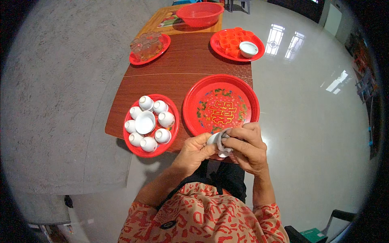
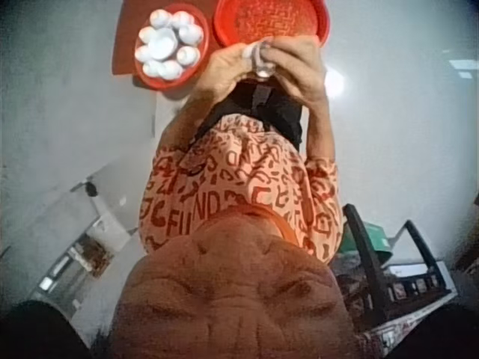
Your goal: The person wipes small white ceramic cups and a large red decorative tray with a grey cloth. They then wipe several small orange plastic cups. The person handles the items one at a time, wiping them thoroughly before placing them back on the table.
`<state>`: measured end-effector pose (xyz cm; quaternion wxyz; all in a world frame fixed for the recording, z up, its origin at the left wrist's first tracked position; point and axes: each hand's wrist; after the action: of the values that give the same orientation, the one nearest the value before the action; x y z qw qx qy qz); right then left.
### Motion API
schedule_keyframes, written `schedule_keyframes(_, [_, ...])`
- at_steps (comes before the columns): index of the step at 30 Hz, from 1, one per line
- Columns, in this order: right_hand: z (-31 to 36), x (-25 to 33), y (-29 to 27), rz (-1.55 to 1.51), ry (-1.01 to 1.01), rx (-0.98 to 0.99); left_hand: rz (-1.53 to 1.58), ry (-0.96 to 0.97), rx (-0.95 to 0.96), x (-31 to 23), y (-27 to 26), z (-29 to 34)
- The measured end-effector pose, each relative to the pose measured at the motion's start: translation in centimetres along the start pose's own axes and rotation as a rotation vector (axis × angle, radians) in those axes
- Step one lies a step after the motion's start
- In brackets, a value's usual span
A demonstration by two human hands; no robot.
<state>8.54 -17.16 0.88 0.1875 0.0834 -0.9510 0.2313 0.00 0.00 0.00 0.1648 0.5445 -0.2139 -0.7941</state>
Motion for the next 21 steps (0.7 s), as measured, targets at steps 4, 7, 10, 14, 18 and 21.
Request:
schedule_keyframes(4, [-0.5,0.1,1.0,0.002,0.003,-0.034,-0.015,0.040,-0.014,-0.4,-0.3,0.5])
schedule_keyframes(7, [0.6,0.3,1.6,-0.038,0.100,-0.084,0.018,0.081,-0.004,-0.3,-0.6,0.3])
schedule_keyframes(10, [1.6,0.9,2.2,-0.125,0.239,-0.173,0.066,0.097,0.003,0.1,-0.6,0.0])
schedule_keyframes(14, [2.9,1.0,2.2,-0.321,0.401,-0.264,0.186,0.120,0.005,0.3,0.0,-0.2])
schedule_keyframes(18, [2.8,1.2,1.8,-0.443,0.497,-0.264,0.221,0.122,0.059,-0.1,-0.2,-0.3])
schedule_keyframes(21, [2.1,0.5,1.0,-0.422,0.408,-0.227,0.219,0.029,0.108,-0.8,0.0,-0.3])
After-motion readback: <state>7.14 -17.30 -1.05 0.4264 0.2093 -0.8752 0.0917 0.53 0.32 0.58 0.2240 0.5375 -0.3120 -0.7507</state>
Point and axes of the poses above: each hand's wrist, its own z-axis away from the middle knuckle, its own y-axis out of the palm, x = y × z, and after that the axes turned 8 degrees about -y, right-handed
